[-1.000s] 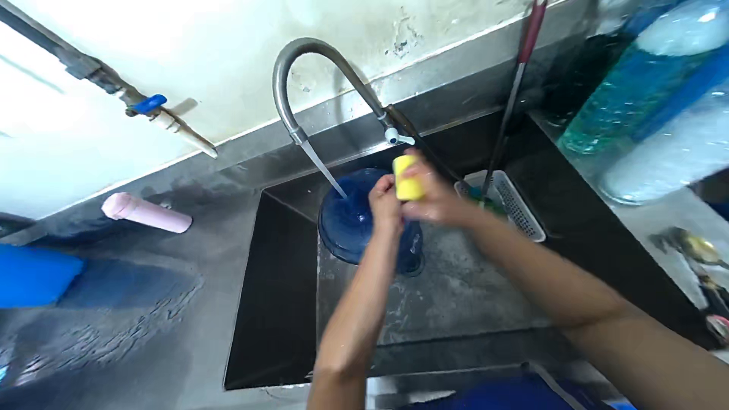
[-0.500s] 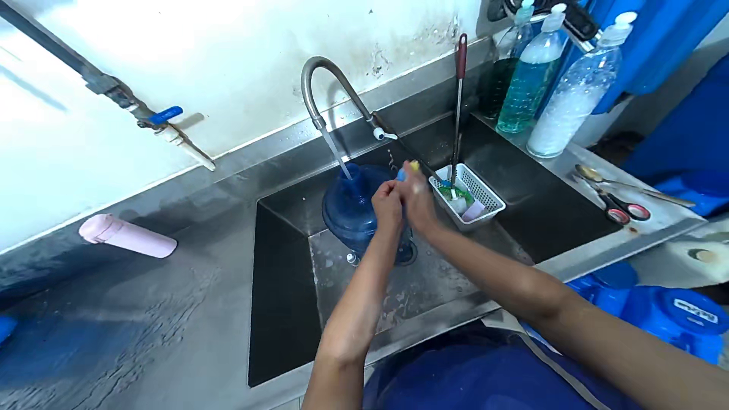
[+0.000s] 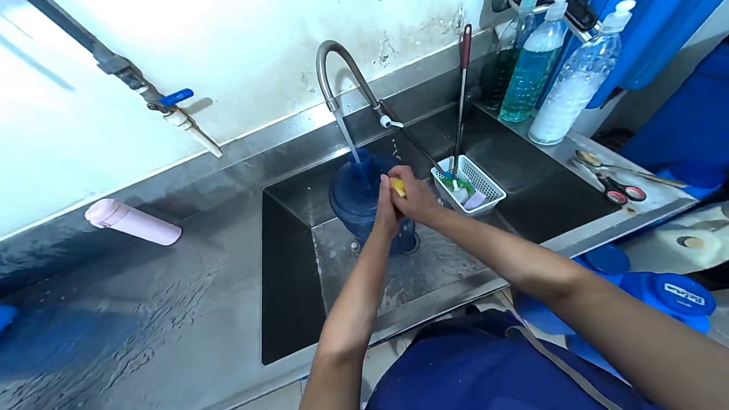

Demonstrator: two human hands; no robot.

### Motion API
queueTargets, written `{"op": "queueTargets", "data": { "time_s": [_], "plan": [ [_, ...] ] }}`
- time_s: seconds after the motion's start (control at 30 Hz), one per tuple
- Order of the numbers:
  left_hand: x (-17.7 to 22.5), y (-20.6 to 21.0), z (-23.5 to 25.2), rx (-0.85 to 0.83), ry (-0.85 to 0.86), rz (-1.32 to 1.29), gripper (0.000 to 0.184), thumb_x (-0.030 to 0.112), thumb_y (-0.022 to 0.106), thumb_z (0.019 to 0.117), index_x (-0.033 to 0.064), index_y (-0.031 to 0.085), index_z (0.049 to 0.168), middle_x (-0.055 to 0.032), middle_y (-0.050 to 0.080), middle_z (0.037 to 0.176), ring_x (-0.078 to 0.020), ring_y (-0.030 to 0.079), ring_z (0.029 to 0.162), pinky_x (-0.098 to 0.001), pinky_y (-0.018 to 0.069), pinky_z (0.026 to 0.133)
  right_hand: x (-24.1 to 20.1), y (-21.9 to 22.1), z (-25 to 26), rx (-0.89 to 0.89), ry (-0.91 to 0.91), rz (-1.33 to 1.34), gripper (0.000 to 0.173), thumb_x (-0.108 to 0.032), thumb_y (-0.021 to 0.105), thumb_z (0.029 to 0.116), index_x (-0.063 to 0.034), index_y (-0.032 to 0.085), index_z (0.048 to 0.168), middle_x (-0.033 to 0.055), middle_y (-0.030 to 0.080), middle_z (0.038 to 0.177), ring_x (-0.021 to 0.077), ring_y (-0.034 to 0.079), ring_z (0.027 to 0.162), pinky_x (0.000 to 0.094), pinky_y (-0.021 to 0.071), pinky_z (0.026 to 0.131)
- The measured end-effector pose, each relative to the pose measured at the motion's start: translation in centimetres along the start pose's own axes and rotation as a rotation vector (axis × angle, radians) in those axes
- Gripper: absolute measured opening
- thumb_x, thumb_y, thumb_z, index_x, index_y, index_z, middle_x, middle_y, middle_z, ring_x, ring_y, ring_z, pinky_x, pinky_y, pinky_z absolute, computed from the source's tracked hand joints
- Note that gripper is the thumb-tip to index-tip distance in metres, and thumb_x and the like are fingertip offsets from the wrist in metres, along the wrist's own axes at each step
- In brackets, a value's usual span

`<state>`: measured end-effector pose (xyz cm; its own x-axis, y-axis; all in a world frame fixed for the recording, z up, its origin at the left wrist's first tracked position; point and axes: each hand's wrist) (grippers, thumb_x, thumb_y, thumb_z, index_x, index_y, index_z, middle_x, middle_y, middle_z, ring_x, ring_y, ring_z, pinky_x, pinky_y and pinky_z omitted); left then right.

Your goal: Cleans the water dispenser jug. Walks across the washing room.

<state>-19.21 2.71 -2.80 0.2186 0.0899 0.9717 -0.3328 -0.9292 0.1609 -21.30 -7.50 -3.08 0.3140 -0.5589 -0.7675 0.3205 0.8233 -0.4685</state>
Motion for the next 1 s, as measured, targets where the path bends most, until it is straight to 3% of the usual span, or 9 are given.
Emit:
{"op": "queueTargets", "data": {
  "time_s": [0.1,0.17,0.3,0.5,0.6,0.7,0.8,0.87,1.0],
  "plan": [
    [0.6,-1.4,1.1,-0.153,-0.163,-0.143,0.060,0.050,0.013,0.1104,0.0111,0.059,0.106,0.0009,0.065,0.073,-0.0037,0.058,0.055,-0.0168,0.0472,0.050,0.3,-3.4,-0.1,-0.004,-0.099,0.150,0.035,-0.014,0.063,0.0960,0.0099,0.056,0.120,0.0208,0.069,0.103,0.0267,0.069,0.090,0.0442,0.0571,0.080],
    [1.4,-1.3,1.6,-0.270,-0.214,-0.162,0.057,0.046,0.012,0.1098,0.0144,0.059,0.099,0.0010,0.065,0.071,-0.0056,0.060,0.055,-0.0192,0.0503,0.050,2.2,-4.1,0.2,-0.060,-0.452,0.090,0.027,-0.017,0.066,0.0937,0.0077,0.071,0.104,0.0242,0.067,0.126,0.0355,0.063,0.122,0.0471,0.0492,0.105],
    [3.1,1.0,1.6,-0.173,-0.197,0.284,0.058,0.044,0.016,0.1128,0.0036,0.058,0.114,-0.0065,0.063,0.080,-0.0126,0.059,0.060,-0.0261,0.0506,0.053,6.4,-5.1,1.8,-0.107,-0.738,-0.038,0.016,-0.008,0.066,0.0929,-0.0042,0.079,0.101,0.0269,0.065,0.115,0.0411,0.063,0.112,0.0439,0.0535,0.098],
    [4.1,5.0,2.5,-0.086,0.187,1.023,0.047,0.025,0.031,0.1128,-0.0050,0.057,0.137,-0.0289,0.069,0.109,-0.0420,0.069,0.099,-0.0600,0.0535,0.088,6.2,-4.8,0.0,-0.114,0.195,0.407,0.026,0.002,0.048,0.1027,0.0112,0.065,0.120,0.0161,0.062,0.110,0.0159,0.060,0.095,0.0316,0.0520,0.086],
    [3.3,5.9,3.9,-0.327,0.218,1.307,0.047,0.027,0.036,0.1111,-0.0049,0.055,0.140,-0.0291,0.067,0.120,-0.0455,0.067,0.112,-0.0624,0.0504,0.096,6.5,-6.0,-0.7,-0.368,0.809,0.888,0.022,-0.014,0.031,0.1117,-0.0084,0.053,0.114,-0.0031,0.062,0.082,0.0035,0.060,0.067,0.0217,0.0537,0.063],
    [2.8,4.7,6.7,-0.448,0.344,1.263,0.042,0.024,0.046,0.1080,-0.0036,0.060,0.136,-0.0272,0.069,0.119,-0.0421,0.068,0.110,-0.0582,0.0515,0.096,12.3,-9.7,0.4,-0.649,0.637,0.587,0.026,-0.006,0.039,0.1033,-0.0039,0.064,0.111,-0.0009,0.069,0.095,0.0025,0.064,0.081,0.0199,0.0540,0.072],
    [5.7,-0.5,11.0,-0.068,0.392,0.918,0.035,0.012,0.050,0.1056,-0.0055,0.060,0.134,-0.0265,0.066,0.126,-0.0360,0.067,0.110,-0.0519,0.0523,0.099,19.2,-13.4,6.3,-0.731,0.436,-0.078,0.036,-0.007,0.059,0.1021,0.0029,0.062,0.136,0.0287,0.050,0.147,0.0407,0.049,0.137,0.0559,0.0373,0.114],
    [7.4,-3.9,13.7,0.133,0.373,0.668,0.040,0.010,0.040,0.1032,-0.0068,0.057,0.135,-0.0275,0.061,0.131,-0.0348,0.063,0.113,-0.0508,0.0498,0.097,18.0,-12.2,10.9,-0.610,0.416,-0.096,0.045,-0.012,0.056,0.1054,0.0050,0.050,0.146,0.0327,0.036,0.157,0.0478,0.038,0.144,0.0604,0.0317,0.117],
    [7.3,-3.7,16.1,0.335,0.410,0.454,0.047,0.008,0.026,0.1038,-0.0099,0.052,0.138,-0.0302,0.055,0.138,-0.0348,0.055,0.124,-0.0492,0.0435,0.103,6.7,-1.5,17.5,-0.408,0.261,0.442,0.042,-0.023,0.036,0.1115,-0.0014,0.048,0.146,0.0222,0.055,0.144,0.0351,0.057,0.128,0.0536,0.0496,0.100]
  ]
}}
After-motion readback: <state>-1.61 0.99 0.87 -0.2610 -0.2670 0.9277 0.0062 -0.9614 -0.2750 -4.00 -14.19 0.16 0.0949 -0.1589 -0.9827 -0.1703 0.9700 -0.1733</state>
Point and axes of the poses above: each hand's wrist, its own z-axis towards the middle knuckle, its own y-axis out of the palm, x = y × z
